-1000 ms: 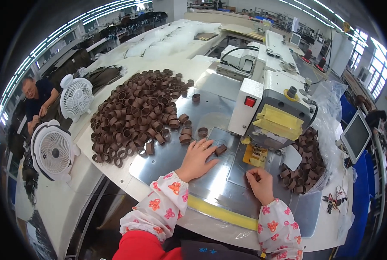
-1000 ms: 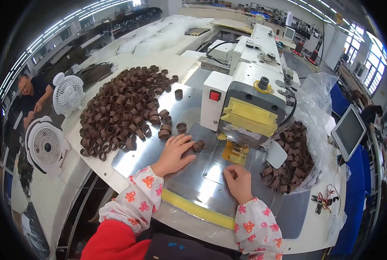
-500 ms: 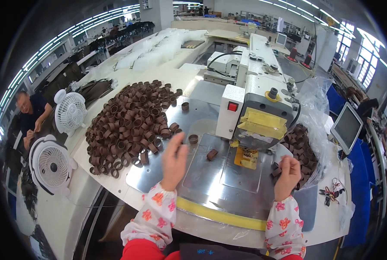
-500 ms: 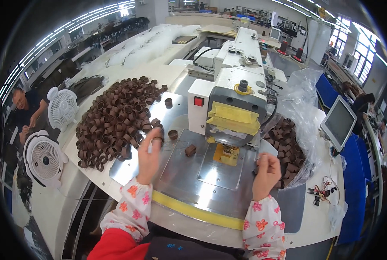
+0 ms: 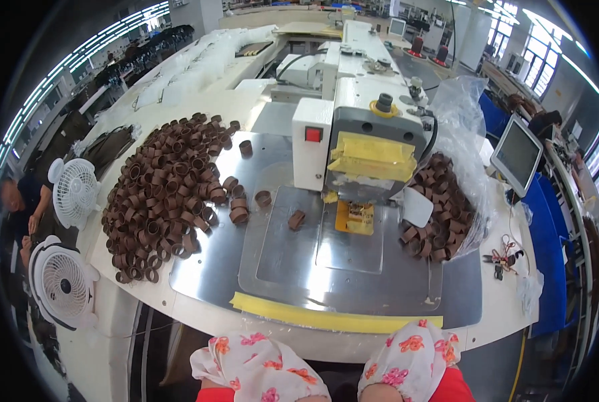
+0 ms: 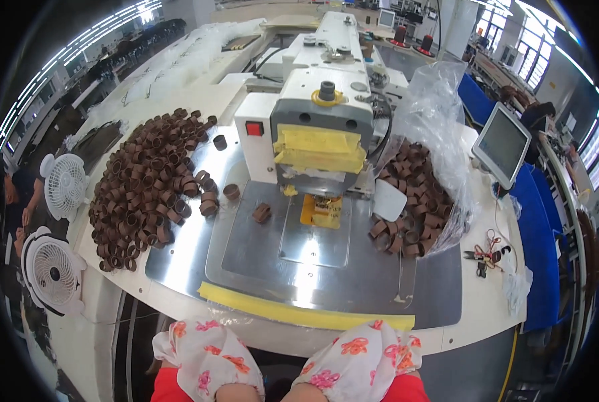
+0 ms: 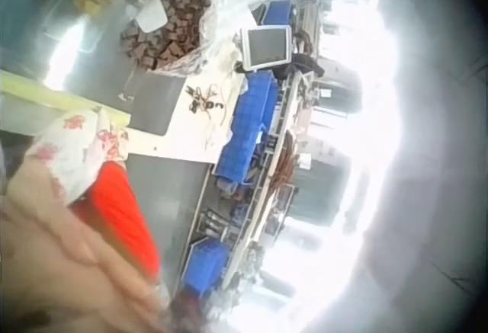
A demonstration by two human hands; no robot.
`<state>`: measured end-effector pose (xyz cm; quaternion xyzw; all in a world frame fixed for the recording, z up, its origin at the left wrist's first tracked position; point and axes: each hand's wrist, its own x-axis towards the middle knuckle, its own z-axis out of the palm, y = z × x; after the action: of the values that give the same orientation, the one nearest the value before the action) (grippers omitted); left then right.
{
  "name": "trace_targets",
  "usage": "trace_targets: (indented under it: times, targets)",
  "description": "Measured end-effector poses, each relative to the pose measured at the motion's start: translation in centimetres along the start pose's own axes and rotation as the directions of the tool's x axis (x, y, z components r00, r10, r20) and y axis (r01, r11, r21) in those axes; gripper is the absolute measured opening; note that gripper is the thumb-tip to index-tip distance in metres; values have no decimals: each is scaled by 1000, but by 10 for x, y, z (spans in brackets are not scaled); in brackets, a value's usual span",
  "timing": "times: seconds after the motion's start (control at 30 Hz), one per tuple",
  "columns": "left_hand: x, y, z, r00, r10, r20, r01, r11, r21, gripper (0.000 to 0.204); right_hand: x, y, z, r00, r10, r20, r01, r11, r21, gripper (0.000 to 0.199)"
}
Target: Manually feeding and positioning small leather loops into an automated assembly or processing machine.
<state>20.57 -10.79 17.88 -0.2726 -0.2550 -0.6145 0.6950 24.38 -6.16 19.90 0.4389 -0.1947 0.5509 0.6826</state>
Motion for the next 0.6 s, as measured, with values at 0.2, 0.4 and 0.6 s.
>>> trace_targets:
  times: [0.2, 0.4, 0.6]
  targets:
    - [-6, 24, -14, 991, 74, 114, -136, 595, 793, 41, 2, 9, 18, 998, -44, -50, 32, 974, -226, 42]
    - [-31, 30, -27, 985, -21, 171, -171, -249, 953, 40, 0, 17, 2, 998, -57, -17, 58, 997, 45, 45]
    - [-29, 44, -42, 949, -166, 267, -302, -723, 621, 37, 6, 14, 7, 988, -153, 32, 154, 987, -36, 44]
